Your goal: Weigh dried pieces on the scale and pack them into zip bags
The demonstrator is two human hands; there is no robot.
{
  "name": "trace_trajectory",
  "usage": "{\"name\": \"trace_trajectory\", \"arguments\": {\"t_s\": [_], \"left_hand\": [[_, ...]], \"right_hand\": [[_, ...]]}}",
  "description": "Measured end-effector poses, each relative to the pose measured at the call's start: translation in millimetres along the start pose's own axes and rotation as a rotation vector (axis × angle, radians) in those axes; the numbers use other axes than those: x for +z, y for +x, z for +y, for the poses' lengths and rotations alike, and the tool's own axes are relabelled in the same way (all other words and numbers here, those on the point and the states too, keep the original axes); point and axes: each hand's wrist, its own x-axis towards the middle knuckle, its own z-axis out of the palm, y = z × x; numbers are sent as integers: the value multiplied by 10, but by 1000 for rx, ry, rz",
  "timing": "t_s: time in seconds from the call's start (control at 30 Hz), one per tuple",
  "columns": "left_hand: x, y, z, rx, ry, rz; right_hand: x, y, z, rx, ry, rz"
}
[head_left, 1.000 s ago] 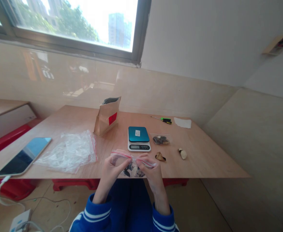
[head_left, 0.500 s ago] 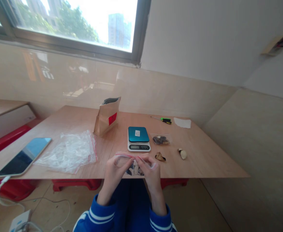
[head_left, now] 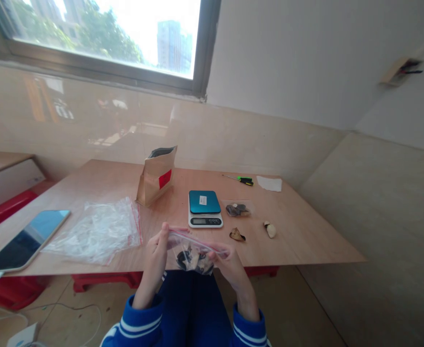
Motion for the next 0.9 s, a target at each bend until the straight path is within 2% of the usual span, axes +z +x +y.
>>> {"name": "trace_trajectory", "arguments": {"t_s": [0.07,0.13,0.27,0.33,0.4,0.47,0.57,0.67,0.73,0.8,0.9], "left_hand": [[-39,18,10,-38,-7,14],[-75,35,-9,-80,31,33],[-63,48,-93,-36,180,218],[-22,49,-130,-21,171,338],[11,56,-157,-48,80,390],[19,71,-176,-89,-19,353],[-19,100,-190,-167,-36,186],[-69,113,-164,-234,7,-61],[-96,116,-128,-263,10,-190],[-129,125,-95,-269,11,-222],[-207,153,-68,-217,23,-155]], "right_hand": [[-15,-5,-24,-16,-27,14],[-14,10,-37,-35,-50,80],[58,61,-17,1,29,186],[120,72,4,24,113,151],[175,67,20,27,195,57],[202,51,26,43,238,2],[138,29,14,64,208,124],[-105,30,-35,30,156,260],[-380,64,-97,-6,100,325],[-728,151,-170,-65,12,437],[-1277,413,-238,-131,-118,585]]}}
